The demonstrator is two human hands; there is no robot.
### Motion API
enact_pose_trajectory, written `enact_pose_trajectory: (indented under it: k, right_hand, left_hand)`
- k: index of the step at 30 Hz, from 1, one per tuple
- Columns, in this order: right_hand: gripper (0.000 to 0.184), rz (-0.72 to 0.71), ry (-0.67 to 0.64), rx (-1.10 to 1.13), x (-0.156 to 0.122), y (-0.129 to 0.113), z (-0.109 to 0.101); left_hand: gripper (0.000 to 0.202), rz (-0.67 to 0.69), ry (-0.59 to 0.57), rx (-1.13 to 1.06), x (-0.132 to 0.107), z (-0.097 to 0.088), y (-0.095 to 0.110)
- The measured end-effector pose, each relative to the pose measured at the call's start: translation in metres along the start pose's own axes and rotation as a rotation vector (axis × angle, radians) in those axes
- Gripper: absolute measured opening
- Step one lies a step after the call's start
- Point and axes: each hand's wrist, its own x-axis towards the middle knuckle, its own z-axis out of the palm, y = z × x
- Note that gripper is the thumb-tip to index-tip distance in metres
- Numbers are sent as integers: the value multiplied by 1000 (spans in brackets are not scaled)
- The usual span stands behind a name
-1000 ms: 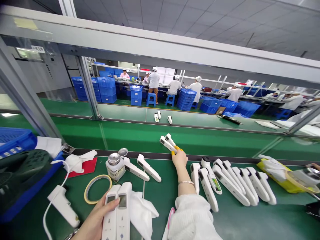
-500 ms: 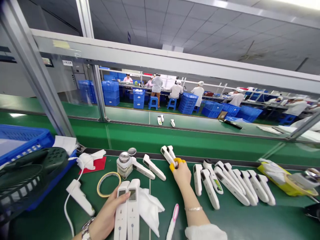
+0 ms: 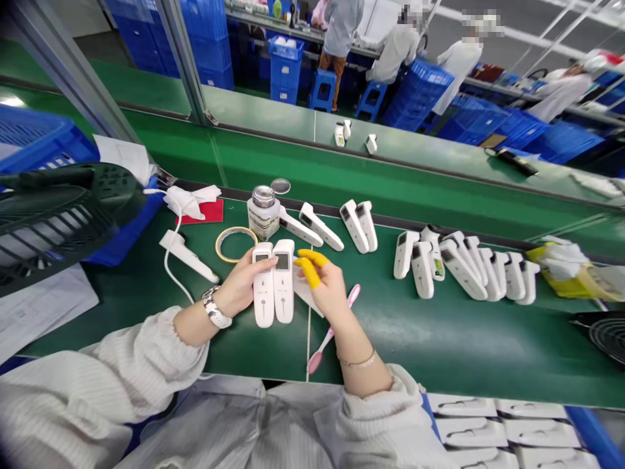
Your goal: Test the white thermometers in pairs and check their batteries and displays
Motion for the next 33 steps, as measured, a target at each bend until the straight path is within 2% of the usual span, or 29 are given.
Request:
enact_pose_trajectory:
  k: [3, 9, 13, 16, 19, 21, 23, 27, 33]
  right_hand:
    - [32, -42, -127, 103, -10, -11, 13]
    - [35, 92, -238, 240, -10, -13, 10]
    - [40, 146, -368, 311, -12, -18, 13]
    - [38, 240, -412, 430, -13, -17, 16]
    - [38, 316, -424, 546, -12, -13, 17]
    - [39, 362, -401, 598, -12, -11, 18]
    - [39, 400, -357, 640, -11, -9, 20]
    - [36, 425, -318, 709, -11, -10, 21]
    - [41, 423, -327, 669, -11, -15, 19]
  left_hand:
    - [39, 10, 5, -13, 1, -2, 1]
    - [39, -5, -7, -15, 1, -1, 0]
    - [37, 11, 8, -15, -1, 1, 1]
    - [33, 3, 15, -30, -1, 1, 2]
    - [27, -36, -30, -101, -1, 1, 3]
    - [31, -117, -70, -149, 0, 0, 5]
    - [36, -166, -59, -183, 0, 1, 6]
    - [27, -111, 46, -221, 0, 4, 9]
    - [18, -74, 47, -239, 0, 4, 9]
